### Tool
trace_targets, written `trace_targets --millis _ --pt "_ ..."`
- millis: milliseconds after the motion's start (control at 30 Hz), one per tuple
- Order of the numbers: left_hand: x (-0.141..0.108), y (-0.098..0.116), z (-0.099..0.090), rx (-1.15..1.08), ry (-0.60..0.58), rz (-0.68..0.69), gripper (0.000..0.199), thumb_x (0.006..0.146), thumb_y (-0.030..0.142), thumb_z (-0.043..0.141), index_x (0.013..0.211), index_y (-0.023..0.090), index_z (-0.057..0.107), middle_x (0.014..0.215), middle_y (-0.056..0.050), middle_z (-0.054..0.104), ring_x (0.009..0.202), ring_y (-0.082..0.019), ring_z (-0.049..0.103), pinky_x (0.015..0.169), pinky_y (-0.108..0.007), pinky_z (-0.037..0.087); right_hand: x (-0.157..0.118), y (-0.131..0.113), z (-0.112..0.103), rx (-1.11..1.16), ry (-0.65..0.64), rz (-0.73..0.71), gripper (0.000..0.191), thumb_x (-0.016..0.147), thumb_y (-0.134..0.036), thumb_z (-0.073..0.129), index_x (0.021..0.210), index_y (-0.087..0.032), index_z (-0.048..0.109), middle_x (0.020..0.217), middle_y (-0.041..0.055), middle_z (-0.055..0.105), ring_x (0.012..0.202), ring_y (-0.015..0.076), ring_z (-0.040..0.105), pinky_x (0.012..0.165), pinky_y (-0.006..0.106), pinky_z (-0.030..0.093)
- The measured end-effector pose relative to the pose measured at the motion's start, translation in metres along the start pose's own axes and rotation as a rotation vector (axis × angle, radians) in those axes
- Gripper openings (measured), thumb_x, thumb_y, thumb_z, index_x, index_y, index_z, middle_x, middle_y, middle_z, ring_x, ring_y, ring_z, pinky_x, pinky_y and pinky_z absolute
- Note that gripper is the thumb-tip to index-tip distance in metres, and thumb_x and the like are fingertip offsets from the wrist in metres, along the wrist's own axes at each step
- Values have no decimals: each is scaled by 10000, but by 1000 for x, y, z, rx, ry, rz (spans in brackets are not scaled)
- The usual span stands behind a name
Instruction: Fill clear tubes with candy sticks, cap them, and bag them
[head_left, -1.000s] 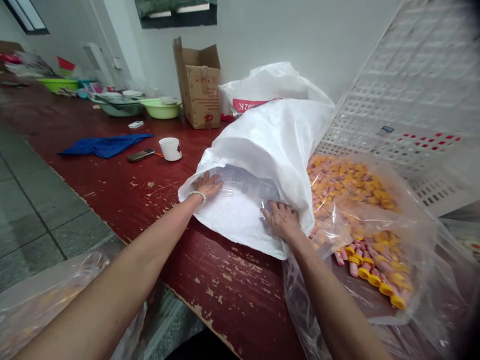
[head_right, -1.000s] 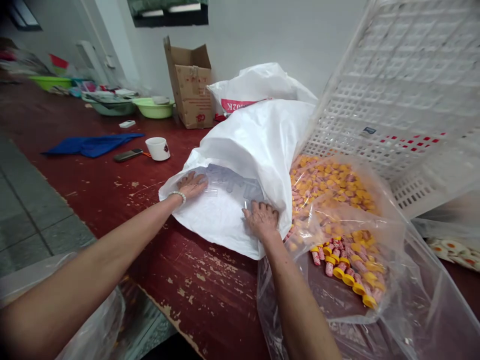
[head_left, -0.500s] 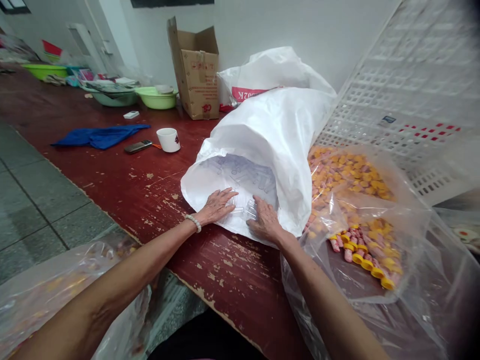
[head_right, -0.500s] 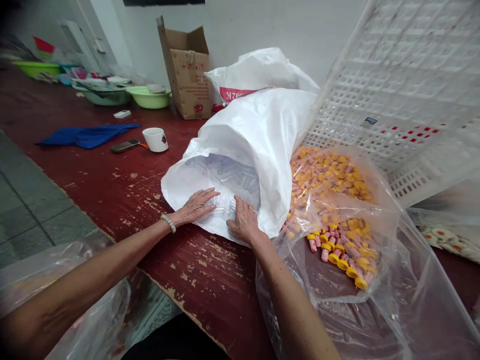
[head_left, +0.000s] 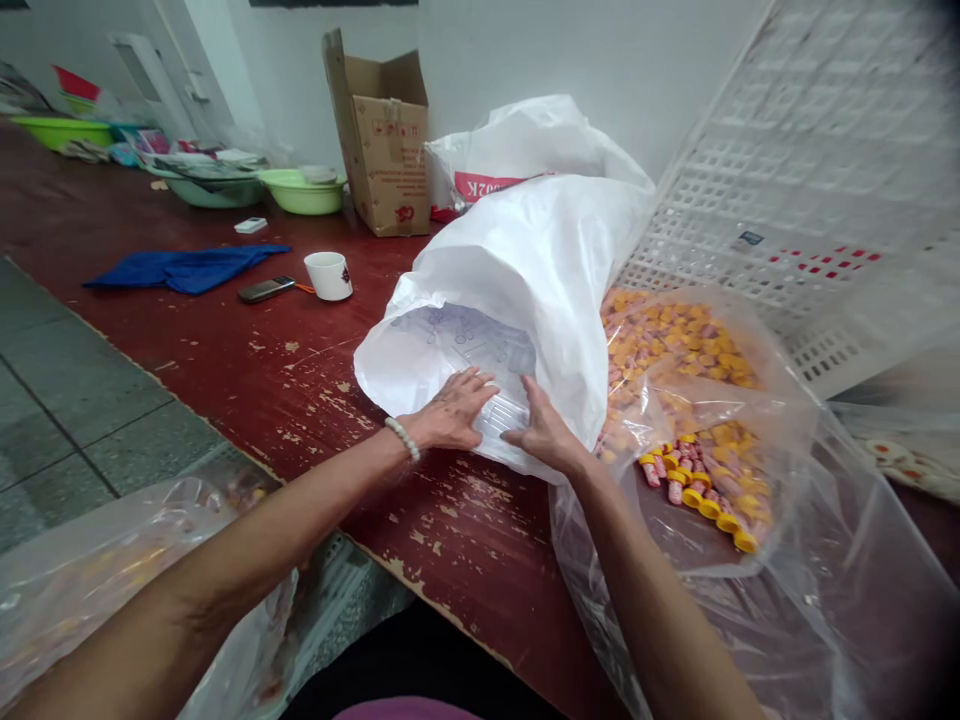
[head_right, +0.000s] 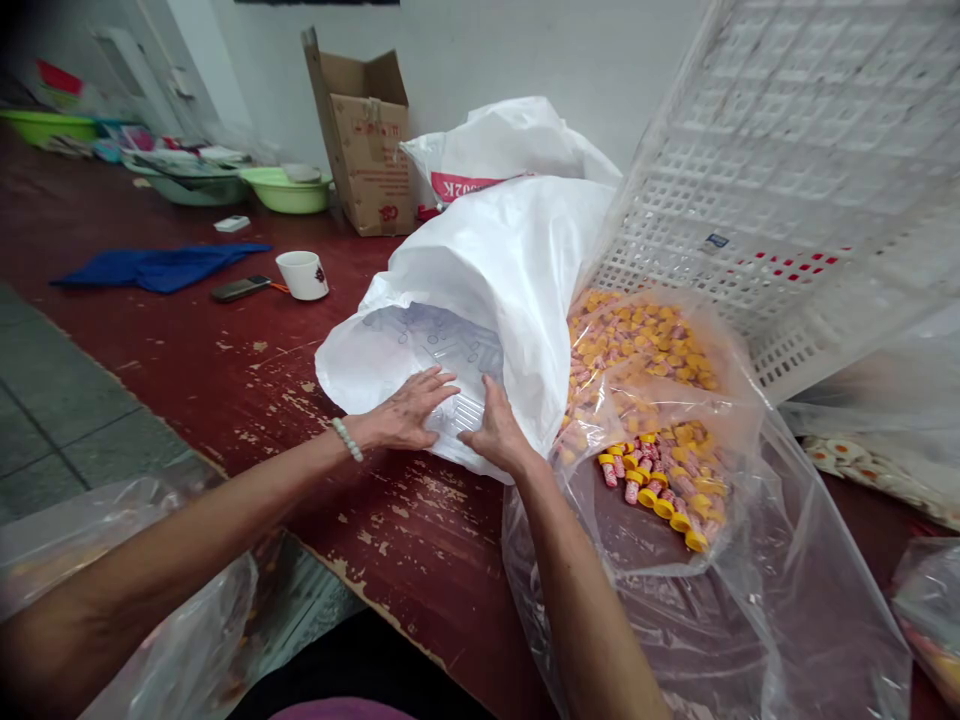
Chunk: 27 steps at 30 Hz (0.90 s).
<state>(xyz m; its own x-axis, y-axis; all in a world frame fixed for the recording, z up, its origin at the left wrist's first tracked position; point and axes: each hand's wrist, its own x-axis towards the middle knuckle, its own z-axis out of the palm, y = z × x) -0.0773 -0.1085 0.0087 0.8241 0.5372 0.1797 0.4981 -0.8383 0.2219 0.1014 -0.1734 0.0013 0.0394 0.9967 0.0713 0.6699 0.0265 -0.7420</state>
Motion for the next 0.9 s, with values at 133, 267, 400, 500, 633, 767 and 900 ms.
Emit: trace_targets --millis 133,267,400,500,633,767,900 --pt "35 22 8 96 -194 50 739 560 124 596 1274 53 417 1371 -228 408 1323 -404 260 1064 -559 217 -26 -2 -25 361 271 -3 694 706 -256 592 1346 -209 330 1376 141 421 1180 239 513 971 450 433" --pt "58 23 23 112 -264 89 508 567 81 573 1074 80 541 1136 -216 535 1052 -338 490 880 -448 393 -58 0 -49 510 416 52 572 714 -286 614 1255 -236 437 1270 106 520 985 187 614 850 397 508" --pt "65 19 35 94 -151 81 391 578 57 547 962 122 581 1068 -192 552 983 -323 495 806 -425 407 -79 5 -59 489 432 91 488 719 -309 626 1185 -215 514 1201 104 578 885 169 620 754 358 523" --pt "61 21 36 -79 -35 45 357 590 39 509 914 159 594 947 -126 604 931 -283 529 823 -400 412 -83 7 -56 456 433 94 403 734 -293 600 1123 -193 558 1148 98 612 846 159 616 738 342 512" --pt "43 32 29 -495 116 -26 384 605 39 484 950 168 592 907 -70 642 845 -217 583 773 -328 446 -78 2 -43 359 364 21 427 763 -222 535 1190 -217 524 1209 82 578 856 147 624 735 315 499" --pt "21 49 25 -996 192 -107 351 604 46 532 933 152 592 873 -43 636 824 -178 598 750 -288 451 -73 -11 -20 213 374 -80 426 778 -179 487 1203 -218 489 1231 92 519 872 144 610 667 278 495" --pt "13 66 25 -1525 371 -338 316 577 75 647 876 151 578 747 12 607 711 -119 579 697 -250 447 -73 -23 9 90 451 -112 269 749 -193 545 1015 -186 503 962 52 554 764 146 552 647 287 483"
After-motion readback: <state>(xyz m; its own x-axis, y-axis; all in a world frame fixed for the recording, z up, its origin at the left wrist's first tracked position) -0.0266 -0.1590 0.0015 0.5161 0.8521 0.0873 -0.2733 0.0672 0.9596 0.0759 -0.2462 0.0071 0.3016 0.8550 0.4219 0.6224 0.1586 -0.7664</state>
